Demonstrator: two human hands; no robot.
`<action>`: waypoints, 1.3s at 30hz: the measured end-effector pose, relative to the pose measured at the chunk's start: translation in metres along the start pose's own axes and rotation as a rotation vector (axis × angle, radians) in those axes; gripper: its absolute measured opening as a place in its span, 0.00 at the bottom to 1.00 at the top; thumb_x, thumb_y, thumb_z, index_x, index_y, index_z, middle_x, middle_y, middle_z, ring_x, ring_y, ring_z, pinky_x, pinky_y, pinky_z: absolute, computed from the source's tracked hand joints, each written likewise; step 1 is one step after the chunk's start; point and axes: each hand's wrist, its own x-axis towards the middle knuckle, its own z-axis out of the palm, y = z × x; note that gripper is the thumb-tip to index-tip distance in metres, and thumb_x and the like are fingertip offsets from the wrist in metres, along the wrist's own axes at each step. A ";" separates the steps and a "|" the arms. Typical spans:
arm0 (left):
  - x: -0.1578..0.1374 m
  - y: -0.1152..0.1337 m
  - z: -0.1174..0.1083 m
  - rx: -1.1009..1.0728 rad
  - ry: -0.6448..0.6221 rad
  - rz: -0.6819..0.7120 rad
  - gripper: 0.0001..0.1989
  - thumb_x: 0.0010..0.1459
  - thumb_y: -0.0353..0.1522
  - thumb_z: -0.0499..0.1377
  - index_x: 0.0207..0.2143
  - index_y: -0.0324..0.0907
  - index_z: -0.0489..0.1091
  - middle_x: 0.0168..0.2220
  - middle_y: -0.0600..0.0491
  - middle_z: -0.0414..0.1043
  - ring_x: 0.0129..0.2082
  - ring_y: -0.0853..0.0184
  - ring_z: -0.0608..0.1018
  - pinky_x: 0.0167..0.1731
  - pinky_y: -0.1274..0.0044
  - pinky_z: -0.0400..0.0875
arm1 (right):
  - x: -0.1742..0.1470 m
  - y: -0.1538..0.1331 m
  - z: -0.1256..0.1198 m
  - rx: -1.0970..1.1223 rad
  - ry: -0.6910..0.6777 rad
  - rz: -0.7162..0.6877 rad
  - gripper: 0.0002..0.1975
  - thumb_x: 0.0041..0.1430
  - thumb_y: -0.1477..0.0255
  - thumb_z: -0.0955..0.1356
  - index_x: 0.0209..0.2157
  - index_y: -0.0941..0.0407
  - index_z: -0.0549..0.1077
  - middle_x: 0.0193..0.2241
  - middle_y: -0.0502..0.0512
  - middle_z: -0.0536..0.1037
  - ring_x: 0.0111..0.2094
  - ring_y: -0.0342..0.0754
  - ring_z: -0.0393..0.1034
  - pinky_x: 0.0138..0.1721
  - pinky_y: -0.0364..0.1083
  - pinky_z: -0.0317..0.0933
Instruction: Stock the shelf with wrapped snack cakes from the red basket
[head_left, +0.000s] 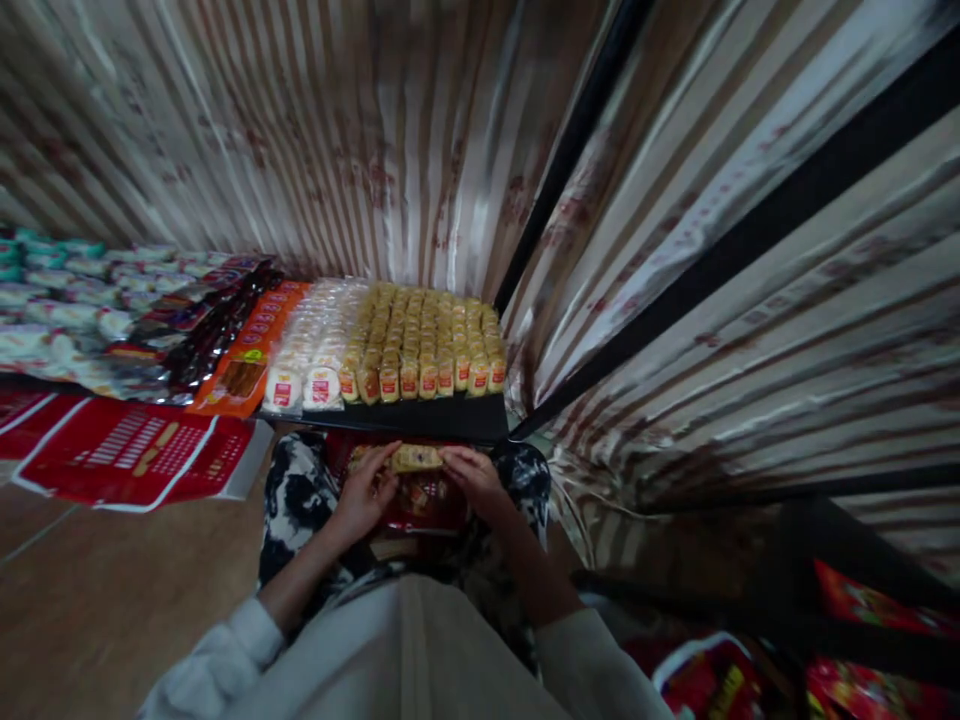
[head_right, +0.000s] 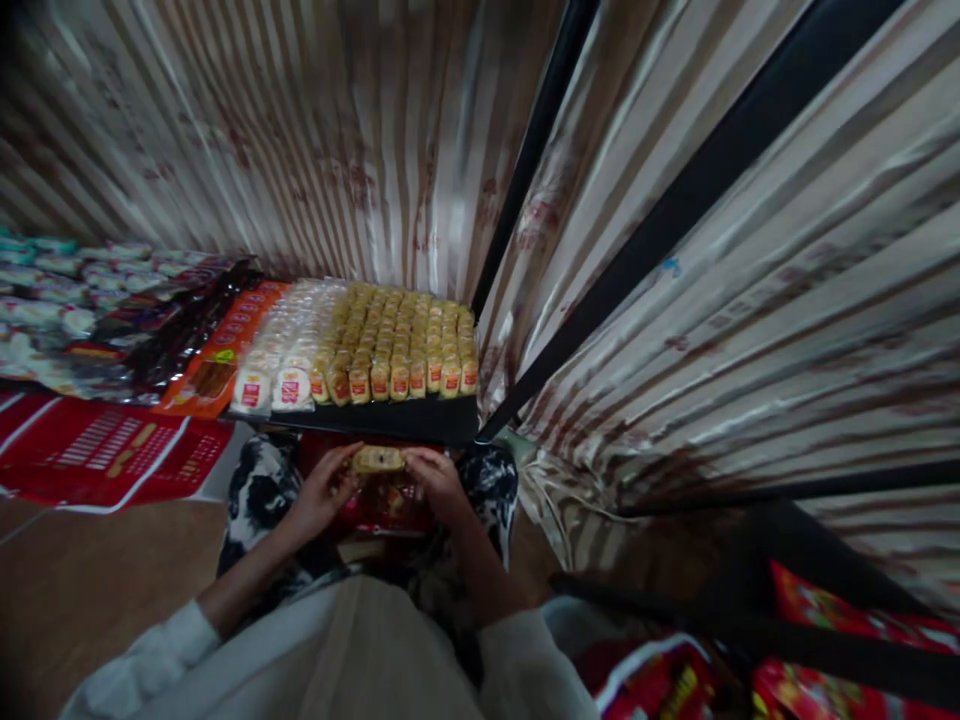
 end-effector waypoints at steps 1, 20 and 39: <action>-0.002 0.003 -0.001 0.014 -0.006 0.019 0.21 0.55 0.31 0.53 0.53 0.44 0.64 0.49 0.47 0.67 0.51 0.63 0.69 0.51 0.69 0.63 | -0.001 -0.001 0.001 0.016 0.014 -0.004 0.16 0.37 0.59 0.76 0.27 0.55 0.78 0.29 0.53 0.79 0.34 0.47 0.71 0.38 0.45 0.64; 0.012 0.037 0.010 0.060 0.042 -0.289 0.08 0.51 0.35 0.58 0.33 0.41 0.72 0.29 0.54 0.71 0.29 0.68 0.73 0.31 0.78 0.66 | -0.030 -0.002 0.004 0.070 0.057 0.080 0.20 0.38 0.54 0.74 0.21 0.58 0.71 0.17 0.47 0.70 0.19 0.38 0.62 0.19 0.38 0.53; 0.038 0.051 0.048 -0.870 -0.071 -0.768 0.08 0.51 0.27 0.62 0.36 0.35 0.69 0.33 0.47 0.76 0.23 0.72 0.77 0.18 0.84 0.66 | -0.003 -0.027 0.010 0.031 0.246 -0.222 0.32 0.40 0.58 0.74 0.48 0.52 0.68 0.36 0.54 0.76 0.36 0.48 0.71 0.37 0.45 0.65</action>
